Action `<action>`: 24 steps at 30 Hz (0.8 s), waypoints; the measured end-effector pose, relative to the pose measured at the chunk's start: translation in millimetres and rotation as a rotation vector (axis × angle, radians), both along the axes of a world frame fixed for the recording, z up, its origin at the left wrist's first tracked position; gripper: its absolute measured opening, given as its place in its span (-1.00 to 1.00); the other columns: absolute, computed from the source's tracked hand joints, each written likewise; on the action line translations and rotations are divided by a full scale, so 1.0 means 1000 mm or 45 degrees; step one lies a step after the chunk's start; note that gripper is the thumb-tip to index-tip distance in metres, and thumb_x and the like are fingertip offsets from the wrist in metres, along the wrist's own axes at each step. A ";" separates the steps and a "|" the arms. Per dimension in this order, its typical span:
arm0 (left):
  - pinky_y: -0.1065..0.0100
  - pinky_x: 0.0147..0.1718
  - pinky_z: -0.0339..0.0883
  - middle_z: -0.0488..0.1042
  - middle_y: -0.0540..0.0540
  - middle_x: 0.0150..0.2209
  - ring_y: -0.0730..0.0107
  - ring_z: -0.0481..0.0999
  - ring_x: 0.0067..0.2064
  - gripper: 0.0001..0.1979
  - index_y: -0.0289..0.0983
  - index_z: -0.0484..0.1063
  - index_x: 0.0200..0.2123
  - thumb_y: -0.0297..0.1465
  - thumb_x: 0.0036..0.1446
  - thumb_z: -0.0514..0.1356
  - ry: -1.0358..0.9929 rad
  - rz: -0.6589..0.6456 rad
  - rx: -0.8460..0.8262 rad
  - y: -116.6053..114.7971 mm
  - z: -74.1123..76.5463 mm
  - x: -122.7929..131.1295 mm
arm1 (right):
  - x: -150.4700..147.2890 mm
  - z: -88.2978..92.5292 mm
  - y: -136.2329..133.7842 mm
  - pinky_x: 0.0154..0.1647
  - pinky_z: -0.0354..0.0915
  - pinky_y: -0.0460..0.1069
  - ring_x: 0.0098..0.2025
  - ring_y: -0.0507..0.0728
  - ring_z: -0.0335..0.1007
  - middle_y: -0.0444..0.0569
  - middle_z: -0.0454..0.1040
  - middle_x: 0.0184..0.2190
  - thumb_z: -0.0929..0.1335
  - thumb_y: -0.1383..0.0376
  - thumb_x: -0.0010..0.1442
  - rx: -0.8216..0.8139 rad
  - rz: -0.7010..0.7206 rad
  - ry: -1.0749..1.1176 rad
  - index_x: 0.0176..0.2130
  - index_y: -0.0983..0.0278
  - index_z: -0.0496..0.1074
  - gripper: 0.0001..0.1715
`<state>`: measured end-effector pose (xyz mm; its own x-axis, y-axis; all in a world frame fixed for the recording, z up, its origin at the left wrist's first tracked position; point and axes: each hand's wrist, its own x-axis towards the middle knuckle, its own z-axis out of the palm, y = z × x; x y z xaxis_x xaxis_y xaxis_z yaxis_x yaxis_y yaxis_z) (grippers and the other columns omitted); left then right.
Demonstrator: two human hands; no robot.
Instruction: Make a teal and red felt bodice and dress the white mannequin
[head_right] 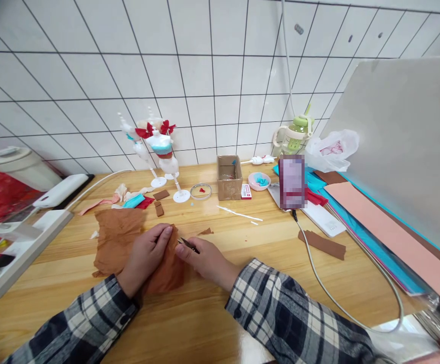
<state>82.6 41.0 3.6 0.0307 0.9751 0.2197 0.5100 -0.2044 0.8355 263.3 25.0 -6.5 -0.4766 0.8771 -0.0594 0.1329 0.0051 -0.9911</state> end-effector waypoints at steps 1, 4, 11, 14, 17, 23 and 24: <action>0.39 -0.29 0.21 0.54 -0.04 -0.38 0.26 0.41 -0.34 -0.80 -0.18 0.52 -0.36 -0.22 0.14 0.16 0.042 0.023 0.025 0.000 0.001 -0.001 | -0.002 -0.002 -0.001 -0.43 0.12 -0.09 -0.45 0.01 0.19 -0.17 0.33 -0.48 0.32 -0.02 0.16 -0.006 -0.035 -0.061 -0.34 0.27 0.35 -0.60; 0.38 -0.29 0.21 0.56 -0.05 -0.35 0.24 0.44 -0.32 -0.79 -0.18 0.52 -0.34 -0.23 0.16 0.14 0.066 0.070 0.026 0.003 0.000 -0.003 | -0.005 -0.004 -0.001 -0.41 0.13 -0.08 -0.44 0.02 0.20 -0.19 0.32 -0.50 0.42 0.19 0.03 -0.006 -0.085 -0.252 -0.40 0.28 0.34 -0.77; 0.30 -0.14 0.22 0.50 -0.11 -0.21 0.14 0.40 -0.13 -0.74 -0.18 0.49 -0.20 -0.19 0.06 0.23 0.036 0.242 0.217 0.002 0.011 -0.009 | 0.005 -0.002 0.008 -0.36 0.16 -0.07 -0.39 0.05 0.27 -0.15 0.40 -0.45 0.36 0.27 0.07 0.159 -0.190 -0.366 -0.33 0.27 0.39 -0.88; 0.29 -0.24 0.25 0.42 -0.10 -0.44 0.20 0.37 -0.30 -0.68 -0.19 0.45 -0.51 -0.05 -0.01 0.26 -0.218 0.029 0.226 -0.016 0.027 -0.008 | 0.010 -0.002 0.013 -0.36 0.15 -0.06 -0.40 0.05 0.26 -0.15 0.38 -0.47 0.33 0.26 0.11 0.169 -0.307 -0.324 -0.34 0.27 0.37 -0.89; 0.34 -0.57 0.16 0.38 -0.13 -0.60 0.33 0.30 -0.56 -0.40 -0.24 0.46 -0.61 0.19 -0.04 0.08 -0.436 -0.854 -0.748 -0.035 0.031 -0.002 | 0.012 -0.002 0.016 -0.44 0.14 -0.08 -0.47 0.01 0.20 -0.20 0.31 -0.52 0.34 0.22 0.11 0.059 -0.352 -0.132 -0.34 0.26 0.34 -0.85; 0.36 -0.33 0.40 0.49 -0.19 -0.11 0.25 0.55 -0.20 -0.32 -0.18 0.40 0.04 0.08 -0.09 0.26 -1.014 -0.968 -1.440 -0.043 0.001 0.025 | 0.011 0.002 0.014 -0.75 -0.14 -0.15 -0.72 -0.12 -0.15 -0.33 0.12 -0.58 0.41 0.11 0.04 -0.537 -0.344 0.359 -0.15 0.20 0.26 -0.59; 0.37 -0.28 0.41 0.48 -0.20 -0.10 0.26 0.54 -0.16 -0.33 -0.21 0.42 0.01 0.07 -0.10 0.27 -1.117 -0.871 -1.376 -0.042 -0.004 0.029 | 0.011 0.004 0.014 -0.76 -0.16 -0.16 -0.72 -0.13 -0.16 -0.33 0.13 -0.58 0.43 0.12 0.02 -0.551 -0.365 0.406 -0.15 0.20 0.26 -0.56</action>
<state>111.7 -1.2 -0.3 0.7638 0.5304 -0.3678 -0.1373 0.6903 0.7104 274.5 38.9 -2.6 -0.2778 0.9012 -0.3328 -0.2342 -0.3995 -0.8863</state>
